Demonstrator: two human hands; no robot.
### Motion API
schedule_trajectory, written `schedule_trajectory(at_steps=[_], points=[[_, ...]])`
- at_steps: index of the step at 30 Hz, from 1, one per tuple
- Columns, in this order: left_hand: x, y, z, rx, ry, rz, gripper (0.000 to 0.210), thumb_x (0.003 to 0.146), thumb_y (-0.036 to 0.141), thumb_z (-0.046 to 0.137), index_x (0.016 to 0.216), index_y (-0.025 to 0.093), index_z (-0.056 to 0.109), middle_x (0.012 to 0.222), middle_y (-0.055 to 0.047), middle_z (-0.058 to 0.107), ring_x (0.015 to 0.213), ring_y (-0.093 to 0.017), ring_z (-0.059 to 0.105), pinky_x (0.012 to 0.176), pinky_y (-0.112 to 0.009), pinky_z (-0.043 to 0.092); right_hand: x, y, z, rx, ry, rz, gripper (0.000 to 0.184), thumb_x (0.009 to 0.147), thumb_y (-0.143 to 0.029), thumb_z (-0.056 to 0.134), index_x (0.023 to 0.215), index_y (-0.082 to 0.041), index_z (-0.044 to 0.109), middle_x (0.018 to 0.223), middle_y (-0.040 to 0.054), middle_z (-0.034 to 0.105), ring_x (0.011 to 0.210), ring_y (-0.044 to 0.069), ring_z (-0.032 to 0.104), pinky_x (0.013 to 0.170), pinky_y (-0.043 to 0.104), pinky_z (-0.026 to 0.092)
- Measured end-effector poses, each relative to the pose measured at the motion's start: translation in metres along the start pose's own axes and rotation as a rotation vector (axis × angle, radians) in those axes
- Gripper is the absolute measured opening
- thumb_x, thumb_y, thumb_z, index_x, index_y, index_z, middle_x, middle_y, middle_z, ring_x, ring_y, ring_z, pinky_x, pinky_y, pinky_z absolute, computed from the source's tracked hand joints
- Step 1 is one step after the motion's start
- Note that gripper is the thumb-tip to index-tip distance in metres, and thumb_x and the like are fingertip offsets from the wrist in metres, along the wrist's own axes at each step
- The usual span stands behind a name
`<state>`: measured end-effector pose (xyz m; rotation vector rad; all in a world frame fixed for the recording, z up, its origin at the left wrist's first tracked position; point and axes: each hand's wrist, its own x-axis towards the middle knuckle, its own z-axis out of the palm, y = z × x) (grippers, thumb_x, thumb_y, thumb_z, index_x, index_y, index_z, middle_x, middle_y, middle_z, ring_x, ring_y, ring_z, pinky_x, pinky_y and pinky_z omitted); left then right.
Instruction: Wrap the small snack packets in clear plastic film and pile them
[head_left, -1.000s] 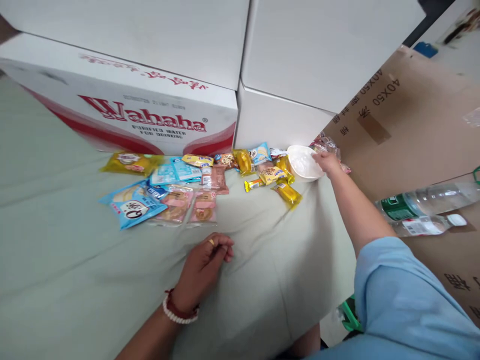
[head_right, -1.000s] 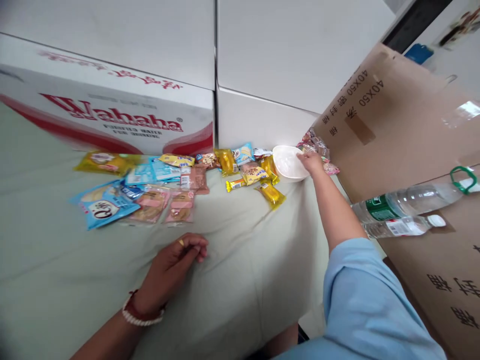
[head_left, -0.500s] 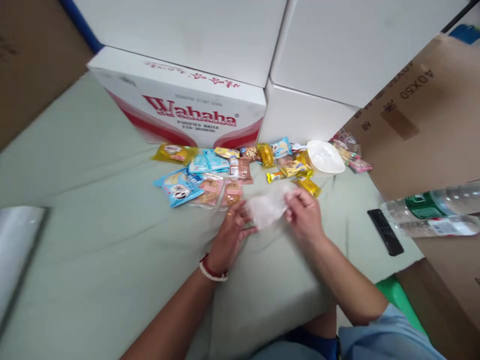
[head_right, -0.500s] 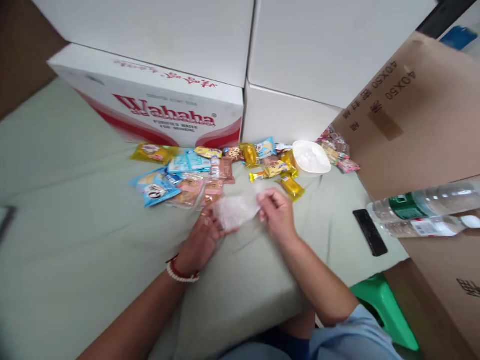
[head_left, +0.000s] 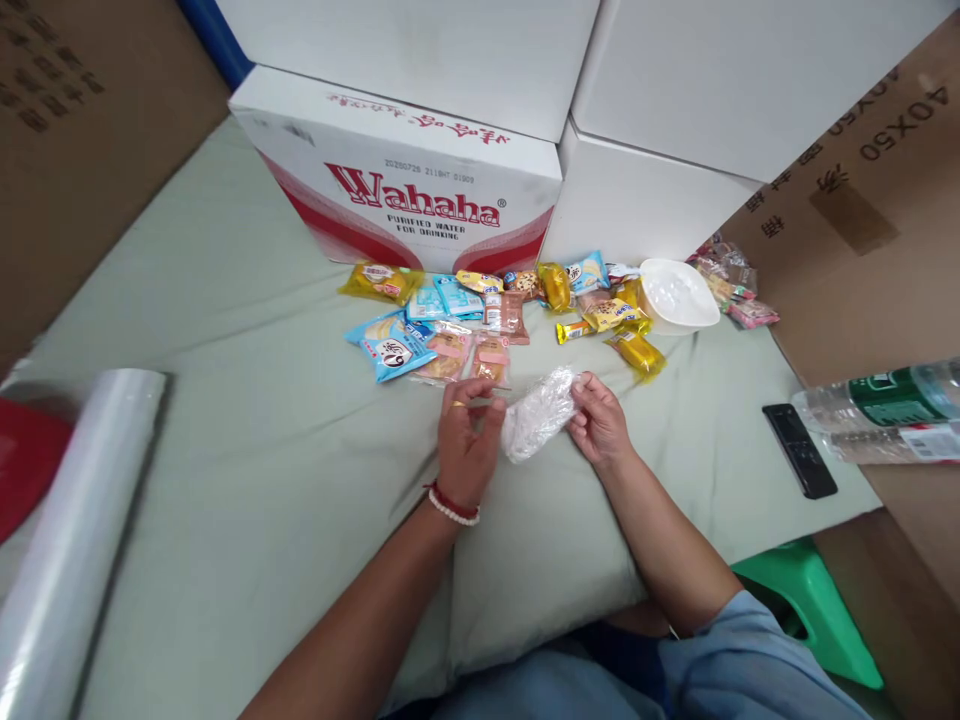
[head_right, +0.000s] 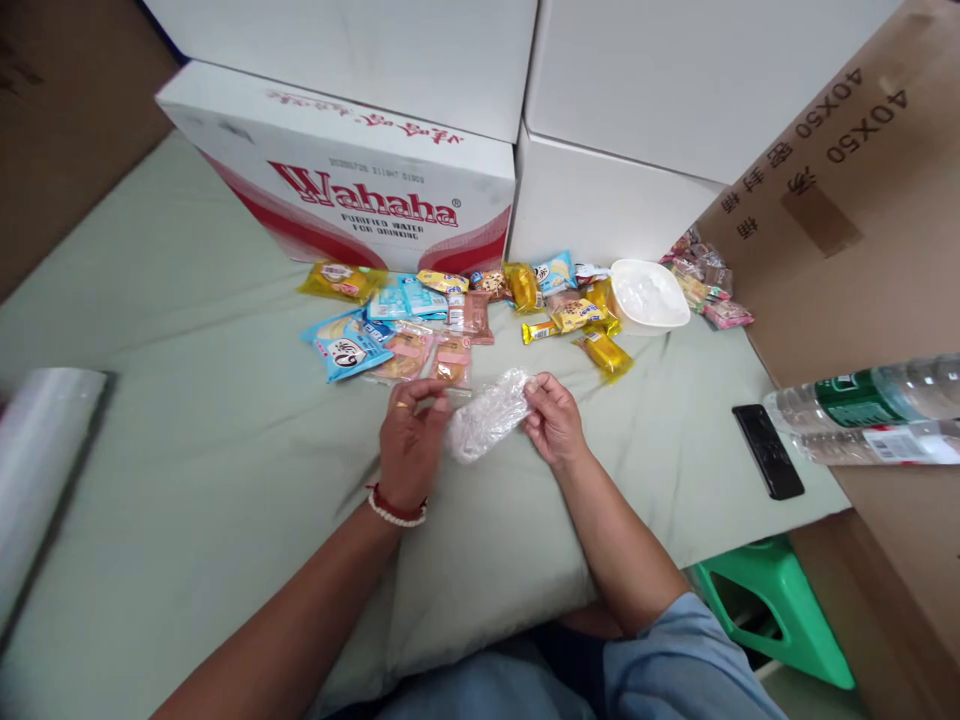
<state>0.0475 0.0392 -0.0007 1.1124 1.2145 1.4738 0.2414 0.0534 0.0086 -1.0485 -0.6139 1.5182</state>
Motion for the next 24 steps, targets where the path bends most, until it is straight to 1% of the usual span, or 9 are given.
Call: schedule_trajectory(at_steps=[3, 5, 7, 9, 11, 14, 16, 19, 24], points=[[-0.005, 0.007, 0.0, 0.105, -0.208, 0.061, 0.037, 0.099, 0.053, 0.058, 0.111, 0.023, 0.075, 0.11, -0.009, 0.07, 0.101, -0.024, 0.065, 0.09, -0.036, 0.053, -0.002, 0.003, -0.001, -0.039, -0.044, 0.02, 0.043, 0.068, -0.042, 0.095, 0.081, -0.023, 0.058, 0.061, -0.0105, 0.048, 0.038, 0.002, 0.026, 0.03, 0.013, 0.021], [-0.007, 0.006, 0.002, 0.168, -0.333, 0.03, 0.035, 0.095, 0.054, 0.064, 0.099, 0.022, 0.077, 0.093, -0.007, 0.071, 0.088, -0.023, 0.065, 0.085, -0.036, 0.052, -0.003, 0.004, -0.001, -0.078, -0.084, 0.026, 0.043, 0.07, -0.044, 0.094, 0.079, -0.023, 0.057, 0.056, -0.0109, 0.045, 0.038, 0.002, 0.023, 0.03, 0.014, 0.02], [-0.006, 0.002, 0.004, 0.225, -0.372, 0.009, 0.028, 0.091, 0.049, 0.069, 0.089, 0.022, 0.077, 0.084, -0.004, 0.07, 0.083, -0.022, 0.064, 0.083, -0.035, 0.051, -0.003, 0.004, -0.001, -0.081, -0.099, 0.006, 0.042, 0.071, -0.047, 0.092, 0.078, -0.023, 0.058, 0.053, -0.0109, 0.042, 0.038, 0.004, 0.023, 0.031, 0.015, 0.022], [-0.006, -0.001, 0.005, 0.195, -0.342, -0.024, 0.025, 0.092, 0.045, 0.067, 0.087, 0.022, 0.076, 0.083, -0.003, 0.071, 0.082, -0.021, 0.064, 0.082, -0.033, 0.05, -0.003, 0.002, 0.001, -0.028, -0.092, -0.04, 0.041, 0.074, -0.053, 0.089, 0.081, -0.023, 0.062, 0.058, -0.0078, 0.05, 0.043, 0.006, 0.033, 0.036, 0.016, 0.031], [-0.005, -0.003, 0.005, 0.125, -0.318, -0.074, 0.027, 0.095, 0.046, 0.064, 0.089, 0.022, 0.075, 0.084, -0.003, 0.072, 0.081, -0.02, 0.064, 0.079, -0.031, 0.049, -0.003, 0.001, 0.002, 0.024, -0.113, -0.058, 0.044, 0.074, -0.059, 0.087, 0.096, -0.025, 0.069, 0.081, -0.0016, 0.067, 0.054, 0.009, 0.047, 0.043, 0.019, 0.04], [-0.006, -0.003, 0.005, 0.092, -0.323, -0.105, 0.031, 0.096, 0.05, 0.063, 0.09, 0.021, 0.072, 0.082, -0.002, 0.07, 0.078, -0.018, 0.062, 0.076, -0.029, 0.047, -0.005, 0.003, 0.005, -0.032, -0.261, 0.04, 0.068, 0.065, -0.053, 0.094, 0.124, -0.03, 0.068, 0.117, 0.0034, 0.073, 0.065, 0.01, 0.054, 0.048, 0.021, 0.042], [-0.007, -0.002, 0.006, 0.09, -0.266, -0.093, 0.031, 0.098, 0.051, 0.062, 0.091, 0.021, 0.069, 0.082, -0.001, 0.069, 0.077, -0.017, 0.061, 0.074, -0.028, 0.047, -0.005, 0.007, 0.005, -0.115, -0.33, 0.094, 0.064, 0.06, -0.045, 0.098, 0.115, -0.026, 0.072, 0.098, 0.0016, 0.074, 0.056, 0.007, 0.046, 0.046, 0.02, 0.036], [-0.006, -0.001, 0.008, 0.034, -0.093, -0.08, 0.033, 0.101, 0.053, 0.059, 0.089, 0.022, 0.061, 0.078, 0.0, 0.066, 0.072, -0.015, 0.06, 0.071, -0.027, 0.049, -0.005, 0.009, 0.003, -0.143, -0.246, 0.068, 0.041, 0.063, -0.04, 0.098, 0.085, -0.02, 0.07, 0.066, -0.0052, 0.059, 0.047, 0.003, 0.031, 0.043, 0.019, 0.026], [0.001, 0.001, 0.006, -0.106, 0.061, -0.22, 0.037, 0.097, 0.06, 0.062, 0.091, 0.026, 0.049, 0.06, 0.008, 0.052, 0.044, -0.011, 0.044, 0.043, -0.023, 0.035, -0.004, 0.001, -0.003, -0.069, -0.092, 0.067, 0.041, 0.064, -0.038, 0.096, 0.082, -0.022, 0.063, 0.063, -0.0098, 0.047, 0.043, 0.001, 0.02, 0.037, 0.016, 0.017]])
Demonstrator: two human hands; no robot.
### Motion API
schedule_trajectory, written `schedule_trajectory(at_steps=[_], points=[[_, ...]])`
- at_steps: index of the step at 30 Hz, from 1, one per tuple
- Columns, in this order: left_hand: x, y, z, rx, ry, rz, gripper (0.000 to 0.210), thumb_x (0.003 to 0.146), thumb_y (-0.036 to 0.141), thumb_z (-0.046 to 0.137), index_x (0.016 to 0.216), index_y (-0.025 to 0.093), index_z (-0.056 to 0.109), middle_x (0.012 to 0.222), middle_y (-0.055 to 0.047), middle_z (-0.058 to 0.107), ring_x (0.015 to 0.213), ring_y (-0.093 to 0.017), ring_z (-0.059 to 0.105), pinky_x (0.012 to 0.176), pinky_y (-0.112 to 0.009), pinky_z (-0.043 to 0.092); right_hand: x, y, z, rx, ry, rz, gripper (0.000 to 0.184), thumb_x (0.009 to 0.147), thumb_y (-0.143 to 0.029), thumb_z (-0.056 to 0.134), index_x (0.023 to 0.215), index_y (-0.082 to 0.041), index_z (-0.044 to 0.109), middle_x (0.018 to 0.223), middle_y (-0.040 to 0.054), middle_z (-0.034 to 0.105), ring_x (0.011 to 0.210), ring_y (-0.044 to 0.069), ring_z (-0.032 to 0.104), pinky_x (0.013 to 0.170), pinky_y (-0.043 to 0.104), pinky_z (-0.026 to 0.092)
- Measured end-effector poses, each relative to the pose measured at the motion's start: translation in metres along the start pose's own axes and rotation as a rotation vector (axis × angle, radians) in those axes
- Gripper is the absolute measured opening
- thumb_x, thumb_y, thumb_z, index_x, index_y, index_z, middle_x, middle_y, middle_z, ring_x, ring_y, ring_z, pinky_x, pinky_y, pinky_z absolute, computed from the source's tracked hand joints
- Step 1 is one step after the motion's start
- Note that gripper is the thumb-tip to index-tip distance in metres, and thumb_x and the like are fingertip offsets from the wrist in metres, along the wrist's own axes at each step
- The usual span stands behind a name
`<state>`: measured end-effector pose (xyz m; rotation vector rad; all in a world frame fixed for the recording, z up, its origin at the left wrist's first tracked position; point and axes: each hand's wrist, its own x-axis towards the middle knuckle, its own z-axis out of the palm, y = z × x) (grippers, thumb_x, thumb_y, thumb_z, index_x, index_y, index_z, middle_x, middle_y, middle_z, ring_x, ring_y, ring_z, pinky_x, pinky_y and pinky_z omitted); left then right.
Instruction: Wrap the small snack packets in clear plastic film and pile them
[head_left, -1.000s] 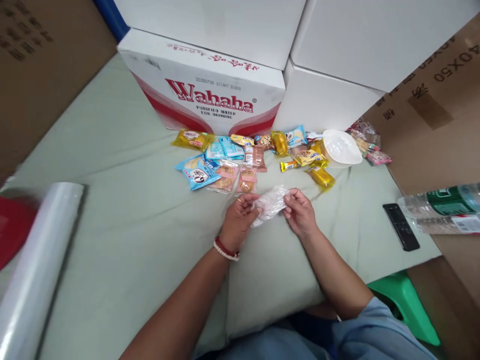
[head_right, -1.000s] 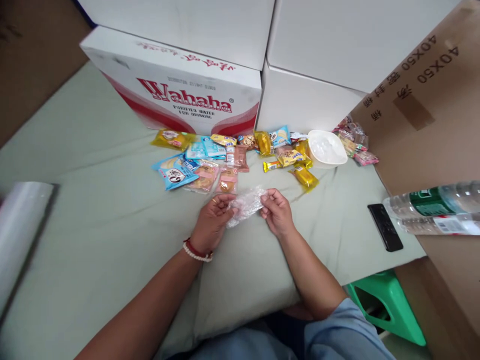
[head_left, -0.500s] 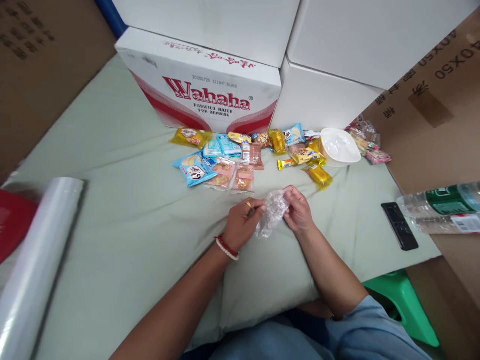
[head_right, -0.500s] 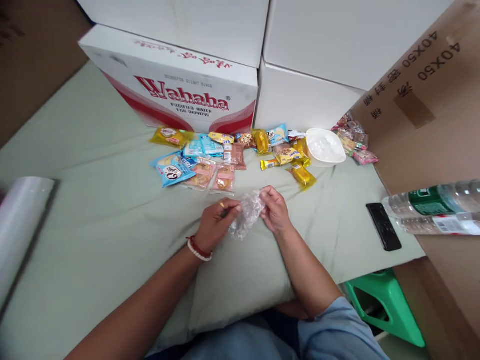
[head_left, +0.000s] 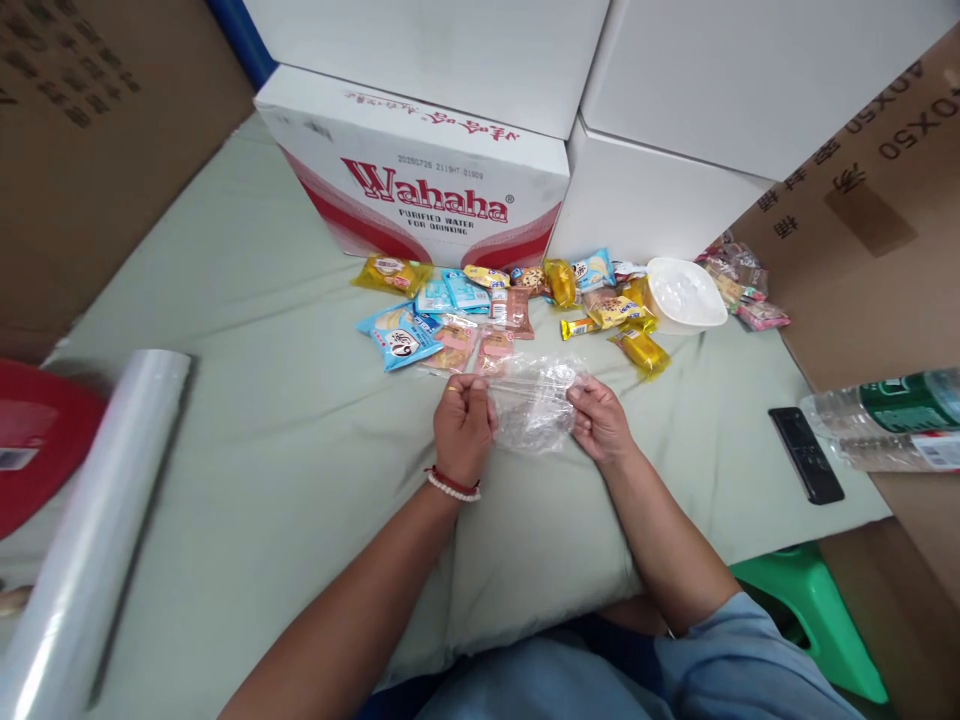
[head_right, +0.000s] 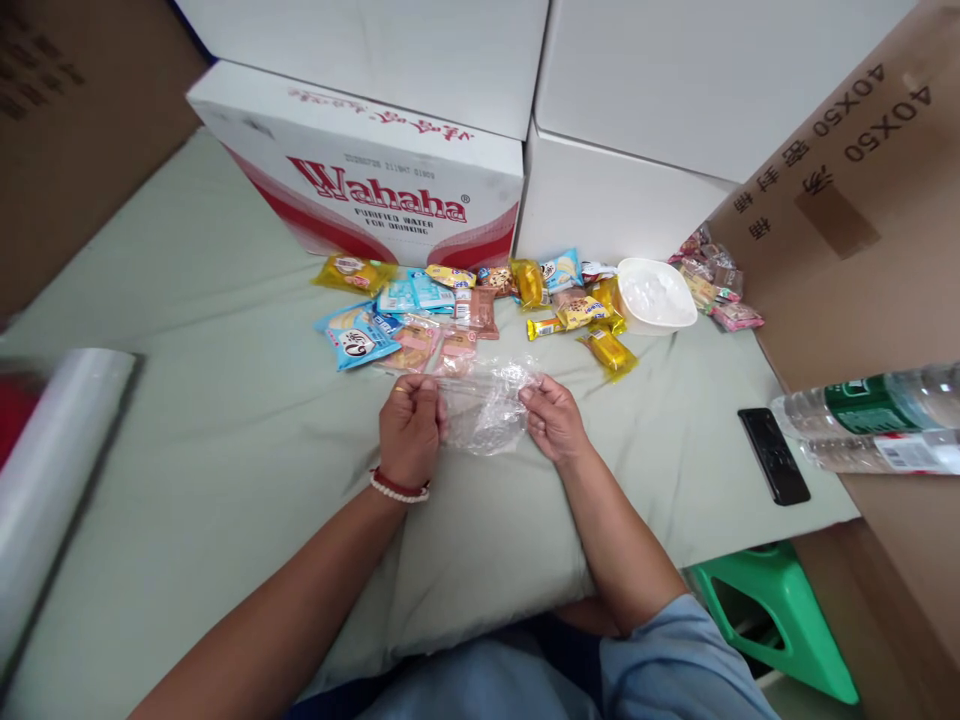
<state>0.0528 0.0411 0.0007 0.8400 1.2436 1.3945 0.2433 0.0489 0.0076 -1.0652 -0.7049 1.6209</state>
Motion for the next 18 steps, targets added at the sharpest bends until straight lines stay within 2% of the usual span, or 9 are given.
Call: schedule_trajectory(at_steps=[3, 5, 6, 8, 9, 11, 13, 16, 18], points=[[0.0035, 0.0015, -0.0024, -0.037, -0.004, -0.028, 0.038, 0.094, 0.059, 0.065, 0.09, 0.026, 0.049, 0.054, 0.01, 0.046, 0.041, -0.01, 0.038, 0.038, -0.022, 0.03, 0.0004, -0.0018, -0.0049, 0.007, 0.035, -0.014, 0.042, 0.064, -0.038, 0.096, 0.082, -0.023, 0.061, 0.059, -0.0111, 0.042, 0.041, 0.002, 0.016, 0.035, 0.016, 0.013], [0.0046, 0.0026, -0.0036, -0.061, -0.016, -0.03, 0.039, 0.093, 0.06, 0.067, 0.09, 0.026, 0.048, 0.051, 0.011, 0.043, 0.04, -0.01, 0.036, 0.038, -0.021, 0.029, 0.0011, -0.002, -0.0072, 0.037, 0.053, -0.077, 0.041, 0.066, -0.041, 0.094, 0.08, -0.024, 0.06, 0.059, -0.0095, 0.044, 0.042, 0.004, 0.026, 0.037, 0.017, 0.023], [0.0047, 0.003, -0.0041, -0.074, -0.03, -0.033, 0.041, 0.092, 0.062, 0.068, 0.09, 0.026, 0.048, 0.05, 0.011, 0.042, 0.039, -0.01, 0.035, 0.037, -0.021, 0.028, 0.0015, -0.0023, -0.0076, 0.059, 0.056, -0.118, 0.039, 0.067, -0.042, 0.092, 0.078, -0.024, 0.06, 0.062, -0.0071, 0.05, 0.046, 0.007, 0.037, 0.041, 0.019, 0.032], [0.0039, 0.0033, -0.0045, -0.095, -0.091, -0.048, 0.045, 0.091, 0.066, 0.067, 0.092, 0.026, 0.048, 0.052, 0.011, 0.047, 0.037, -0.009, 0.035, 0.035, -0.021, 0.026, 0.0017, -0.0038, -0.0067, 0.097, 0.032, -0.187, 0.036, 0.068, -0.044, 0.089, 0.077, -0.024, 0.06, 0.083, 0.0002, 0.067, 0.07, 0.015, 0.061, 0.06, 0.027, 0.052], [0.0031, 0.0032, -0.0043, -0.099, -0.134, -0.061, 0.047, 0.09, 0.068, 0.067, 0.094, 0.026, 0.048, 0.055, 0.01, 0.053, 0.035, -0.008, 0.036, 0.034, -0.022, 0.025, 0.0015, -0.0048, -0.0055, 0.107, 0.003, -0.2, 0.034, 0.068, -0.042, 0.089, 0.078, -0.024, 0.061, 0.102, 0.0034, 0.073, 0.087, 0.02, 0.067, 0.071, 0.031, 0.056], [0.0011, 0.0027, -0.0034, -0.094, -0.215, -0.086, 0.05, 0.09, 0.071, 0.066, 0.096, 0.026, 0.047, 0.068, 0.006, 0.066, 0.033, -0.007, 0.038, 0.032, -0.023, 0.025, 0.0001, -0.0068, -0.003, 0.111, -0.085, -0.166, 0.035, 0.065, -0.037, 0.09, 0.089, -0.026, 0.067, 0.138, 0.0044, 0.067, 0.109, 0.025, 0.067, 0.084, 0.037, 0.058], [-0.0009, 0.0025, -0.0018, -0.081, -0.245, -0.088, 0.051, 0.09, 0.072, 0.066, 0.095, 0.025, 0.046, 0.081, 0.002, 0.073, 0.032, -0.006, 0.039, 0.031, -0.024, 0.026, -0.0022, -0.0076, -0.0016, 0.101, -0.195, -0.077, 0.057, 0.061, -0.034, 0.093, 0.113, -0.031, 0.069, 0.153, 0.0046, 0.058, 0.101, 0.022, 0.069, 0.081, 0.036, 0.057], [-0.0019, 0.0034, 0.0002, -0.085, -0.195, -0.066, 0.05, 0.092, 0.071, 0.064, 0.094, 0.025, 0.043, 0.084, 0.002, 0.074, 0.034, -0.006, 0.041, 0.032, -0.023, 0.027, -0.0052, -0.0061, -0.0036, 0.035, -0.335, 0.069, 0.09, 0.057, -0.036, 0.098, 0.139, -0.034, 0.06, 0.135, 0.0072, 0.071, 0.066, 0.01, 0.06, 0.06, 0.025, 0.049], [-0.0005, 0.0043, 0.0004, -0.111, -0.145, -0.054, 0.051, 0.091, 0.071, 0.065, 0.093, 0.025, 0.042, 0.08, 0.003, 0.072, 0.034, -0.005, 0.041, 0.032, -0.022, 0.027, -0.0053, -0.0044, -0.0068, -0.04, -0.338, 0.118, 0.081, 0.057, -0.039, 0.099, 0.13, -0.027, 0.068, 0.103, 0.004, 0.078, 0.054, 0.008, 0.052, 0.05, 0.02, 0.038]])
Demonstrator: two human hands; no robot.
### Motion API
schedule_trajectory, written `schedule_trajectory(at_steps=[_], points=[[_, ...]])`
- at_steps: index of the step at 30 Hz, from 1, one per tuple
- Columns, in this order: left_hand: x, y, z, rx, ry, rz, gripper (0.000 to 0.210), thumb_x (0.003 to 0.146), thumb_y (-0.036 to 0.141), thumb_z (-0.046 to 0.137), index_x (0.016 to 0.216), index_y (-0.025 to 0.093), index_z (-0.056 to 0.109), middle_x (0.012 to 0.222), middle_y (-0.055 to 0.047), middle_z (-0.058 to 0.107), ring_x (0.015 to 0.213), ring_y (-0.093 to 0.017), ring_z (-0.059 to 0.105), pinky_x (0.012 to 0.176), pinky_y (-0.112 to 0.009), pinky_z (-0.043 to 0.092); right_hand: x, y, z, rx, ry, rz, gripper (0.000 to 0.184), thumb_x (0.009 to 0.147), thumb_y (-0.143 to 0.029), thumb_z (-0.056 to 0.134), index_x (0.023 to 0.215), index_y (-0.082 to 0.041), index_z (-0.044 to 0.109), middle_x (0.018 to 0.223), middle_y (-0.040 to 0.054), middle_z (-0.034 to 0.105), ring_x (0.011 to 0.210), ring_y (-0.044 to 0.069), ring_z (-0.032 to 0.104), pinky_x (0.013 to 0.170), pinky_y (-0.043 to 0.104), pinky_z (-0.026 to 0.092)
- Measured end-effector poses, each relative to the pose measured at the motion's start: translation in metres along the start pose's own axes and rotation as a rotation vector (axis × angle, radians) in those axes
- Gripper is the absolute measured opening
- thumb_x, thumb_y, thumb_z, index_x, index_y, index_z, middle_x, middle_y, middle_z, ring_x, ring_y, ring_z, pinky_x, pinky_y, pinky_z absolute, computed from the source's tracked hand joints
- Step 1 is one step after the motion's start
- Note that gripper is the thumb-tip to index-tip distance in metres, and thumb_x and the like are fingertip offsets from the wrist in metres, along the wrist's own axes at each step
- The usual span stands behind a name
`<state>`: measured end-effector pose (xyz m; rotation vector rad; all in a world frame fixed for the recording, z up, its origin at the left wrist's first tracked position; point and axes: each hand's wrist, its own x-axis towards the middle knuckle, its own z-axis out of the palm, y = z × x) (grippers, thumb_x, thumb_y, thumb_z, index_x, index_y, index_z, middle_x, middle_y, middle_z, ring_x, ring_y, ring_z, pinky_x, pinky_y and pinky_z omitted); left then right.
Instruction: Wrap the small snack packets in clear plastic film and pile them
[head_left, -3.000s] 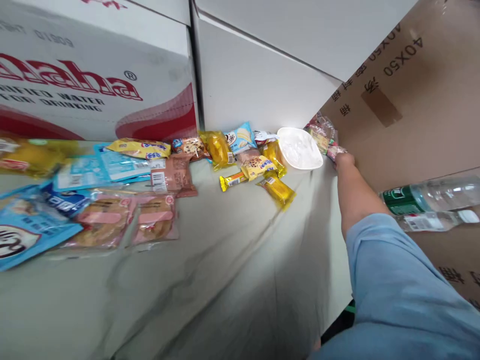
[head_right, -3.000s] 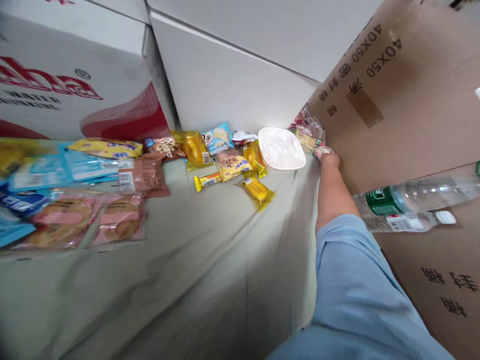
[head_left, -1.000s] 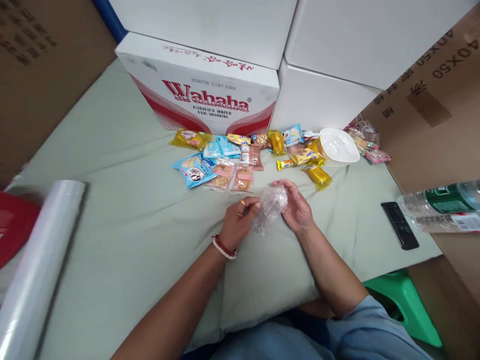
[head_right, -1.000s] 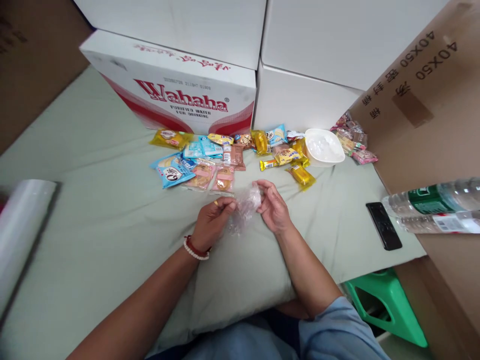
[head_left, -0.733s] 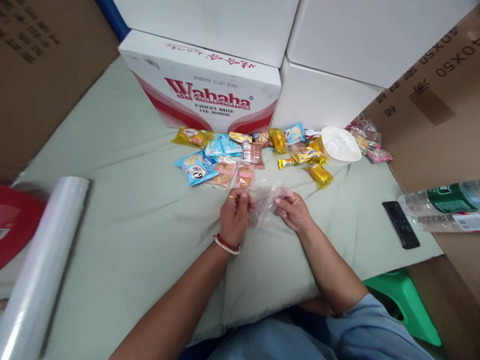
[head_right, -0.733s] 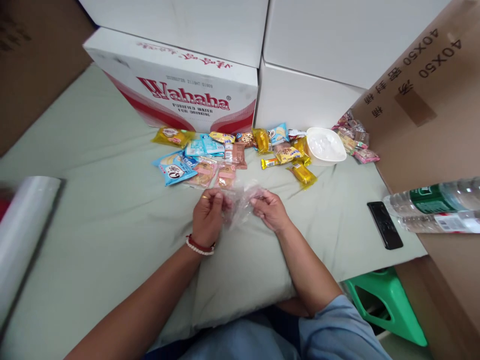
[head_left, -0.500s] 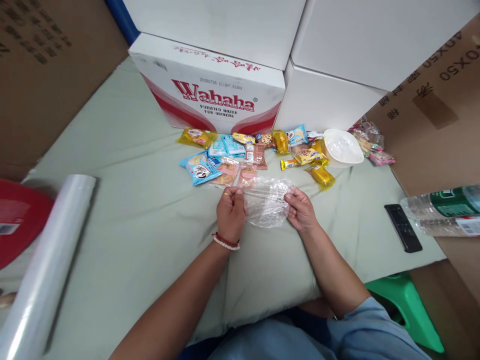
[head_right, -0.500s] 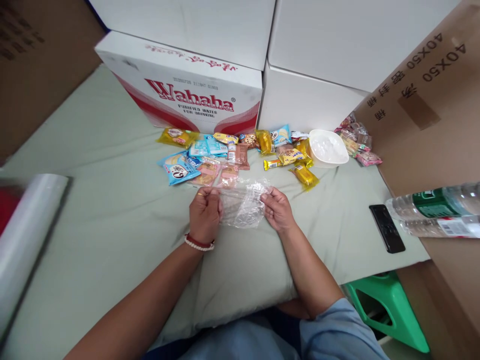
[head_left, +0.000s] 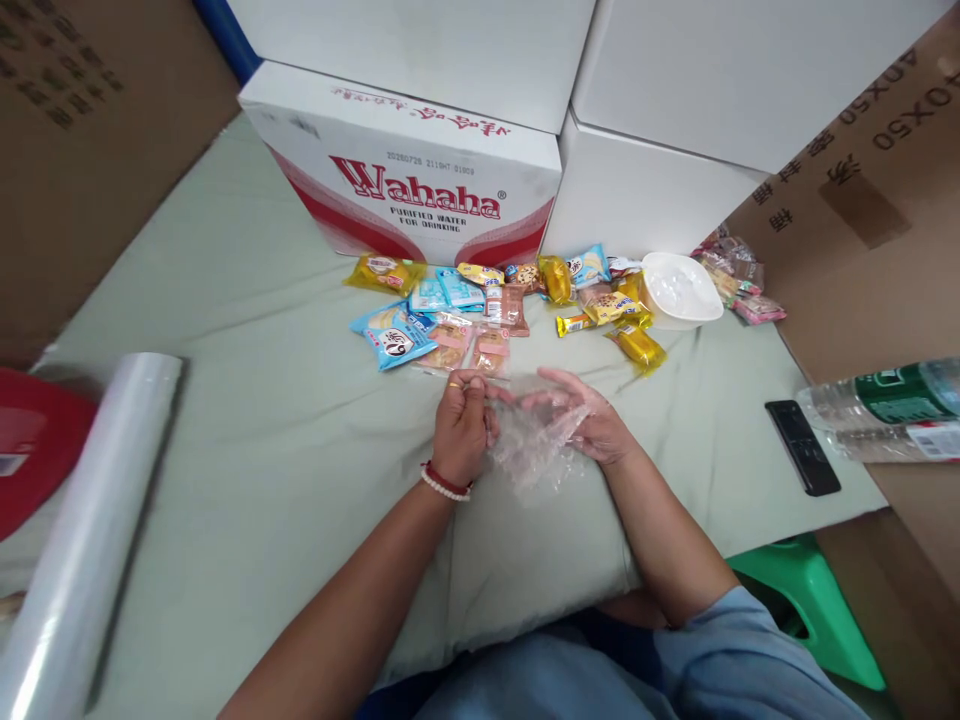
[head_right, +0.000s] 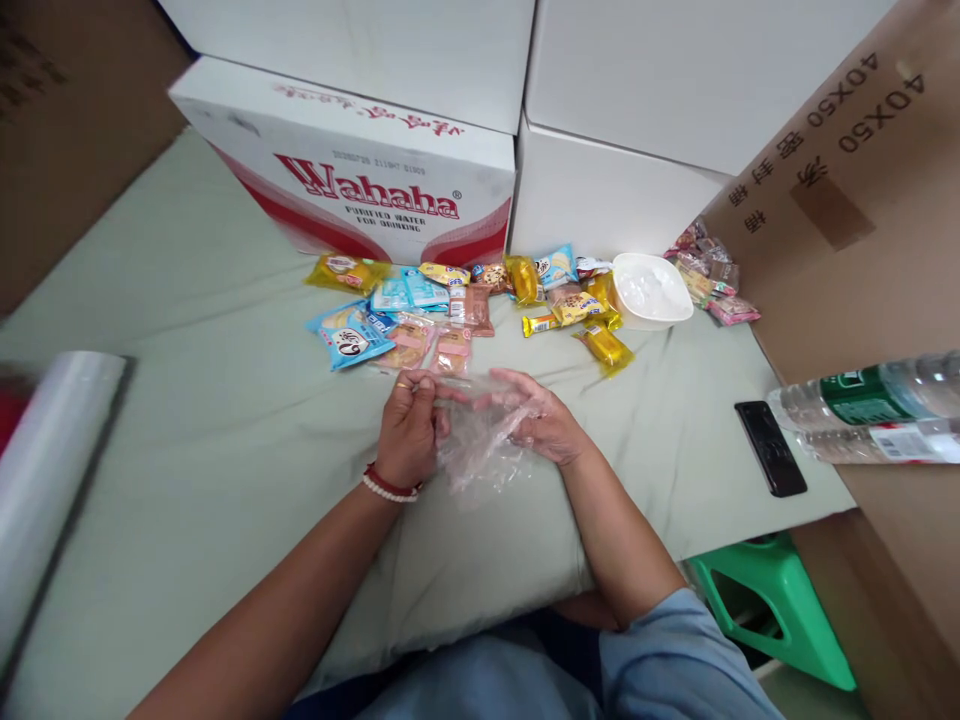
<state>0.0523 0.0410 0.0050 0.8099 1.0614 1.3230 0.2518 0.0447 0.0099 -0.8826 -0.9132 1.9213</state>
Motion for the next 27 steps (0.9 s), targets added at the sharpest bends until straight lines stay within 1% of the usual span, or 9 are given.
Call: schedule_trajectory(at_steps=[2, 4, 9, 13, 15, 18, 21, 23, 27], points=[[0.003, 0.001, -0.001, -0.036, 0.045, 0.021, 0.052, 0.09, 0.07, 0.067, 0.092, 0.025, 0.042, 0.077, 0.005, 0.069, 0.034, -0.005, 0.041, 0.032, -0.021, 0.024, 0.001, 0.0, -0.004, -0.058, 0.083, 0.01, 0.061, 0.057, -0.042, 0.1, 0.11, -0.021, 0.075, 0.078, 0.0005, 0.073, 0.053, 0.009, 0.052, 0.047, 0.019, 0.034], [0.006, 0.003, -0.004, -0.079, 0.082, 0.045, 0.052, 0.089, 0.069, 0.07, 0.091, 0.025, 0.043, 0.075, 0.006, 0.067, 0.034, -0.004, 0.039, 0.032, -0.02, 0.023, 0.002, -0.003, -0.008, -0.1, 0.174, -0.009, 0.05, 0.06, -0.042, 0.099, 0.099, -0.019, 0.077, 0.072, 0.0002, 0.071, 0.053, 0.009, 0.053, 0.045, 0.019, 0.032], [0.016, 0.009, -0.015, -0.169, 0.152, 0.046, 0.052, 0.087, 0.065, 0.073, 0.091, 0.025, 0.041, 0.074, 0.006, 0.069, 0.033, -0.003, 0.036, 0.033, -0.018, 0.02, -0.005, -0.024, -0.025, -0.167, 0.36, -0.012, 0.043, 0.063, -0.04, 0.098, 0.094, -0.021, 0.077, 0.073, -0.0005, 0.071, 0.047, 0.006, 0.045, 0.039, 0.018, 0.022], [0.02, 0.015, -0.021, -0.188, 0.105, -0.02, 0.055, 0.081, 0.064, 0.078, 0.089, 0.025, 0.041, 0.075, 0.005, 0.071, 0.032, -0.002, 0.034, 0.033, -0.018, 0.018, -0.028, -0.044, -0.038, -0.255, 0.488, 0.011, 0.044, 0.06, -0.044, 0.1, 0.09, -0.022, 0.077, 0.07, -0.0024, 0.068, 0.046, 0.007, 0.045, 0.04, 0.019, 0.027], [0.019, 0.019, -0.022, -0.164, 0.042, -0.055, 0.054, 0.08, 0.064, 0.078, 0.089, 0.024, 0.043, 0.074, 0.005, 0.071, 0.033, -0.003, 0.035, 0.033, -0.018, 0.018, -0.04, -0.052, -0.041, -0.333, 0.469, 0.02, 0.048, 0.067, -0.055, 0.095, 0.098, -0.023, 0.078, 0.076, 0.0009, 0.072, 0.052, 0.01, 0.052, 0.044, 0.02, 0.033], [0.019, 0.022, -0.022, -0.125, 0.001, -0.044, 0.052, 0.082, 0.065, 0.077, 0.091, 0.025, 0.045, 0.073, 0.004, 0.07, 0.035, -0.005, 0.037, 0.033, -0.019, 0.019, -0.047, -0.059, -0.042, -0.491, 0.284, 0.093, 0.06, 0.07, -0.06, 0.09, 0.115, -0.022, 0.079, 0.084, 0.0044, 0.075, 0.066, 0.015, 0.062, 0.055, 0.023, 0.042], [0.019, 0.027, -0.022, -0.119, -0.039, -0.013, 0.052, 0.081, 0.065, 0.078, 0.09, 0.024, 0.048, 0.073, 0.004, 0.07, 0.035, -0.005, 0.036, 0.033, -0.02, 0.02, -0.04, -0.063, -0.037, -0.707, 0.138, 0.165, 0.052, 0.066, -0.051, 0.094, 0.105, -0.019, 0.081, 0.074, 0.001, 0.071, 0.065, 0.015, 0.06, 0.061, 0.026, 0.045], [0.018, 0.034, -0.024, -0.116, -0.128, 0.016, 0.052, 0.074, 0.058, 0.088, 0.093, 0.023, 0.053, 0.074, 0.002, 0.072, 0.041, -0.007, 0.046, 0.038, -0.019, 0.029, -0.035, -0.068, -0.027, -0.88, 0.191, 0.034, 0.035, 0.073, -0.05, 0.088, 0.091, -0.021, 0.082, 0.075, 0.0018, 0.07, 0.067, 0.016, 0.06, 0.064, 0.029, 0.047], [0.002, 0.056, -0.031, -0.04, -0.22, 0.265, 0.045, 0.067, 0.03, 0.097, 0.1, 0.023, 0.066, 0.08, -0.001, 0.076, 0.075, -0.018, 0.073, 0.061, -0.022, 0.052, -0.05, -0.084, 0.004, -1.284, 0.533, -0.669, 0.008, 0.091, -0.036, 0.074, 0.092, -0.032, 0.081, 0.097, 0.0056, 0.072, 0.096, 0.026, 0.066, 0.089, 0.044, 0.054]])
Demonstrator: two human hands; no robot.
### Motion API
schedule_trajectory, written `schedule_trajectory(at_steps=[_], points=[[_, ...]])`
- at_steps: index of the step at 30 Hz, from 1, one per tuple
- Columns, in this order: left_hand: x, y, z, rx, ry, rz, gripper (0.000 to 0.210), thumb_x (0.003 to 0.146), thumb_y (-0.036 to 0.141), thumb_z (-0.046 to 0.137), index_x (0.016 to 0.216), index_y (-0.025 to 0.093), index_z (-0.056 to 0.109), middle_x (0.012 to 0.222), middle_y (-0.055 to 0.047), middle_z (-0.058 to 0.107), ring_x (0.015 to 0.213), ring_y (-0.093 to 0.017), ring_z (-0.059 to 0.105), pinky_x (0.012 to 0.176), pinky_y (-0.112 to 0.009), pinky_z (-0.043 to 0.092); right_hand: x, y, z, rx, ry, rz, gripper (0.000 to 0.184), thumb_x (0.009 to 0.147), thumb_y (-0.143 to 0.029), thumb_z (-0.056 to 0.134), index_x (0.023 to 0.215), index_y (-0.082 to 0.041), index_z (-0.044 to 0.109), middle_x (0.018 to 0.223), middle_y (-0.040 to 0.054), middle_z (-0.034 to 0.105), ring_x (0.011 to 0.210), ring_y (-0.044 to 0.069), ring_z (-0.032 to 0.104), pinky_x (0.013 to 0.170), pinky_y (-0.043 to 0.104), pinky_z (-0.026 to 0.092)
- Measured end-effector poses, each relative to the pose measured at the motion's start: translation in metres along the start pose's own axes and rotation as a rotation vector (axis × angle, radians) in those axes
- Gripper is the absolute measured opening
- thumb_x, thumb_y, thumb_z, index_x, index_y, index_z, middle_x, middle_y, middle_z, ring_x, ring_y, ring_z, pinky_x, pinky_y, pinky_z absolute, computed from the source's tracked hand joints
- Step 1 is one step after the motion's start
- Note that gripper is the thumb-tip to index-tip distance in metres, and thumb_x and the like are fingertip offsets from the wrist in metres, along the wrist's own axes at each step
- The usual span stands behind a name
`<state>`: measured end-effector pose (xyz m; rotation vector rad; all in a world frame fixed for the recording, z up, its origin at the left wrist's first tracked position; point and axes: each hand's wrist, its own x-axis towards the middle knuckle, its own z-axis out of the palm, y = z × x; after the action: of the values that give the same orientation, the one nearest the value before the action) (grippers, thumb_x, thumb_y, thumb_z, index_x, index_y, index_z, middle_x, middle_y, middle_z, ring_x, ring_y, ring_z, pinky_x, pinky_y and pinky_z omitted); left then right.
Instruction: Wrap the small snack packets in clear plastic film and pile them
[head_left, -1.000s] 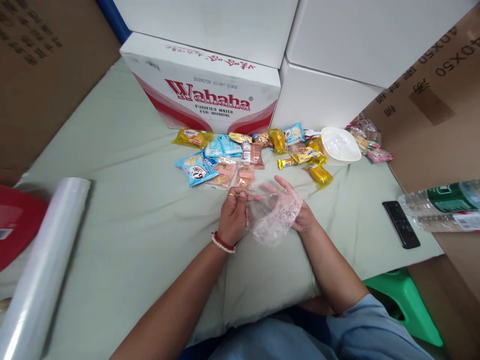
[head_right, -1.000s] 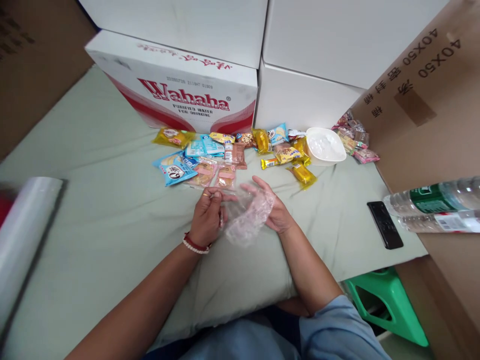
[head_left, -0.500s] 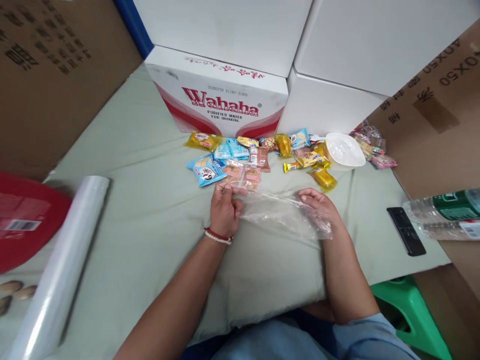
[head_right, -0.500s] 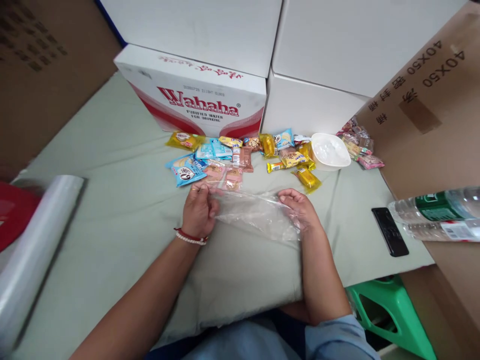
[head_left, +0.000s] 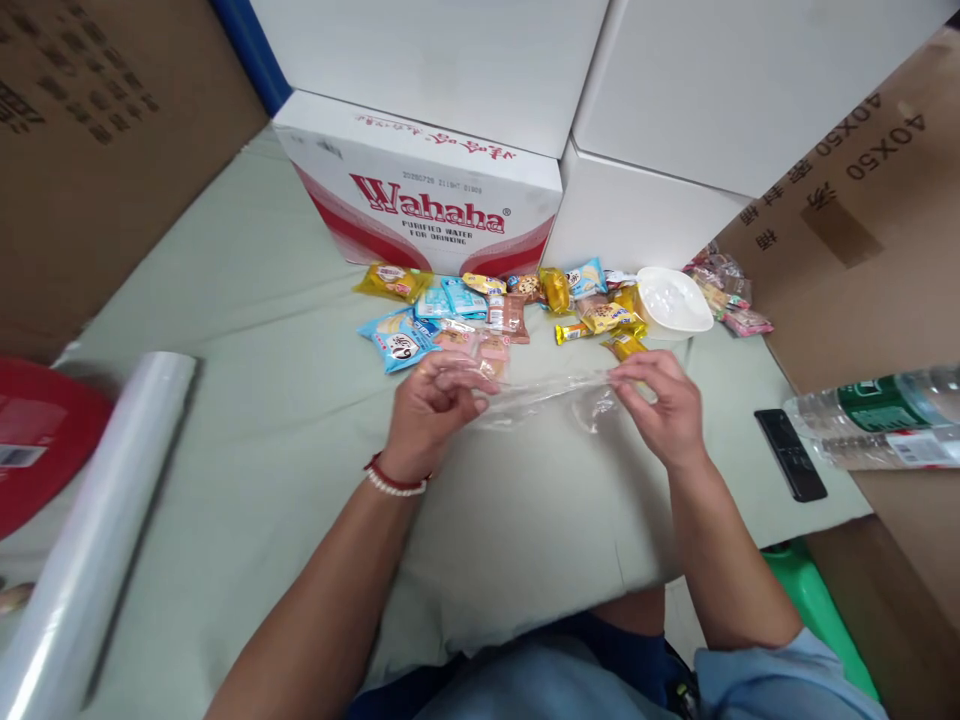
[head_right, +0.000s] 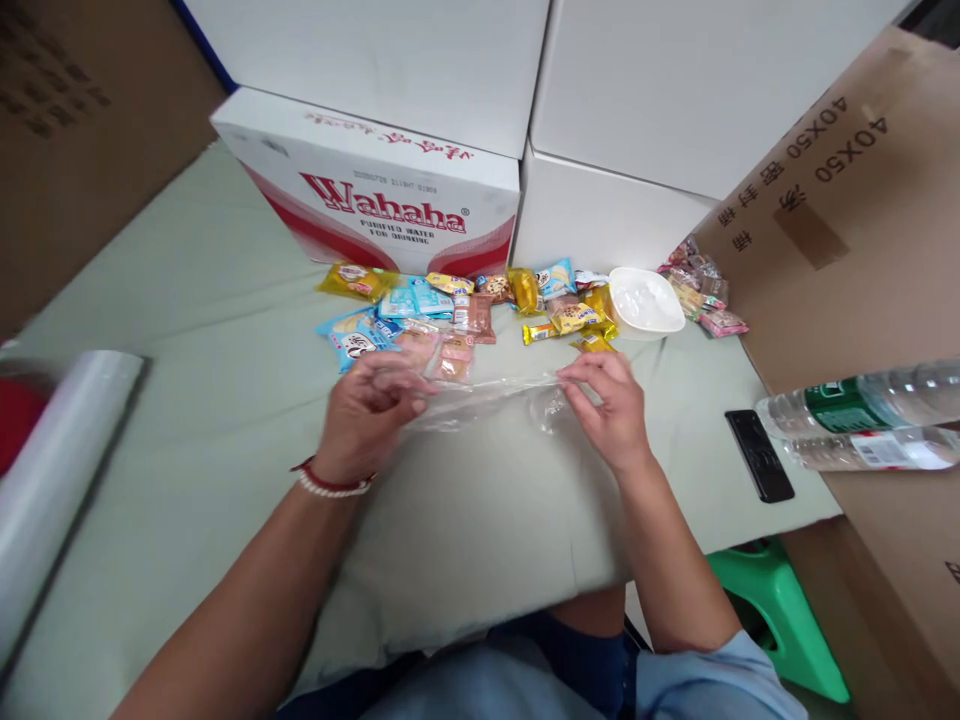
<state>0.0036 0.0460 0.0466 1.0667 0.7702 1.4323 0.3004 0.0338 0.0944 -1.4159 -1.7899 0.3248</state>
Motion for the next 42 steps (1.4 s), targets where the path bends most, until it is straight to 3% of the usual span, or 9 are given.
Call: schedule_trajectory(at_steps=[4, 7, 9, 15, 18, 22, 29, 36, 42], points=[[-0.016, 0.032, -0.005, 0.235, -0.263, 0.294, 0.026, 0.084, 0.018, 0.082, 0.108, 0.027, 0.077, 0.094, -0.004, 0.08, 0.083, -0.02, 0.073, 0.072, -0.03, 0.057, -0.028, -0.013, -0.015, -0.35, 0.245, -0.393, 0.018, 0.089, -0.018, 0.076, 0.099, -0.033, 0.078, 0.099, 0.0037, 0.07, 0.101, 0.025, 0.063, 0.093, 0.045, 0.052], [-0.019, 0.039, -0.01, 0.3, -0.672, 0.141, 0.03, 0.099, 0.045, 0.063, 0.113, 0.024, 0.078, 0.104, -0.011, 0.079, 0.083, -0.023, 0.072, 0.073, -0.035, 0.057, -0.059, 0.004, -0.011, -0.405, 0.085, -0.468, 0.024, 0.089, -0.007, 0.069, 0.098, -0.029, 0.074, 0.103, 0.0041, 0.071, 0.101, 0.023, 0.06, 0.087, 0.041, 0.053], [-0.018, 0.033, -0.01, 0.388, -0.753, -0.072, 0.055, 0.106, 0.059, 0.04, 0.104, 0.021, 0.078, 0.097, -0.011, 0.078, 0.068, -0.019, 0.067, 0.064, -0.032, 0.053, -0.079, 0.02, -0.004, -0.4, -0.016, -0.427, 0.027, 0.089, -0.001, 0.063, 0.097, -0.026, 0.073, 0.107, 0.0058, 0.071, 0.103, 0.024, 0.058, 0.086, 0.04, 0.054], [-0.018, -0.003, 0.002, 1.103, -0.608, -0.246, 0.054, 0.106, 0.048, 0.036, 0.068, 0.02, 0.062, 0.063, -0.003, 0.061, 0.061, -0.02, 0.057, 0.062, -0.032, 0.039, -0.11, 0.036, 0.007, -0.341, -0.085, -0.26, 0.028, 0.088, -0.002, 0.062, 0.097, -0.025, 0.075, 0.118, 0.0076, 0.069, 0.112, 0.027, 0.057, 0.092, 0.045, 0.054], [-0.024, -0.016, 0.012, 1.249, -0.454, -0.197, 0.026, 0.101, 0.039, 0.052, 0.1, 0.021, 0.071, 0.093, -0.006, 0.072, 0.083, -0.024, 0.068, 0.068, -0.031, 0.044, -0.112, 0.03, 0.006, -0.318, -0.089, -0.253, 0.027, 0.089, -0.004, 0.062, 0.098, -0.026, 0.076, 0.124, 0.0078, 0.069, 0.115, 0.028, 0.057, 0.095, 0.047, 0.053], [-0.03, -0.029, 0.023, 1.342, -0.106, -0.159, 0.047, 0.101, 0.045, 0.056, 0.139, 0.019, 0.06, 0.131, -0.014, 0.064, 0.104, -0.028, 0.07, 0.074, -0.035, 0.052, -0.116, 0.025, 0.007, -0.304, -0.106, -0.273, 0.03, 0.089, -0.005, 0.062, 0.101, -0.027, 0.078, 0.132, 0.0081, 0.067, 0.118, 0.029, 0.057, 0.094, 0.048, 0.054], [-0.017, -0.054, 0.019, 1.211, -0.136, -0.079, 0.015, 0.092, 0.032, 0.062, 0.088, 0.021, 0.07, 0.1, -0.009, 0.069, 0.105, -0.03, 0.065, 0.089, -0.04, 0.052, -0.131, 0.021, 0.008, -0.298, -0.111, -0.291, 0.031, 0.089, -0.003, 0.063, 0.101, -0.027, 0.078, 0.136, 0.0085, 0.066, 0.119, 0.029, 0.057, 0.096, 0.049, 0.053], [-0.009, -0.056, 0.003, 0.71, 0.27, -0.178, 0.022, 0.097, 0.044, 0.051, 0.087, 0.025, 0.055, 0.067, 0.003, 0.061, 0.059, -0.017, 0.057, 0.064, -0.03, 0.044, -0.151, 0.03, -0.012, -0.4, -0.086, -0.222, 0.032, 0.087, -0.003, 0.063, 0.103, -0.028, 0.077, 0.14, 0.008, 0.063, 0.125, 0.03, 0.053, 0.099, 0.051, 0.053], [-0.005, -0.052, -0.007, 0.725, 0.441, -0.133, 0.02, 0.096, 0.042, 0.053, 0.087, 0.025, 0.051, 0.06, 0.005, 0.057, 0.056, -0.017, 0.055, 0.06, -0.029, 0.041, -0.136, 0.017, -0.029, -0.453, 0.077, -0.069, 0.03, 0.087, -0.003, 0.055, 0.093, -0.025, 0.074, 0.13, 0.009, 0.067, 0.123, 0.031, 0.056, 0.097, 0.056, 0.054]])
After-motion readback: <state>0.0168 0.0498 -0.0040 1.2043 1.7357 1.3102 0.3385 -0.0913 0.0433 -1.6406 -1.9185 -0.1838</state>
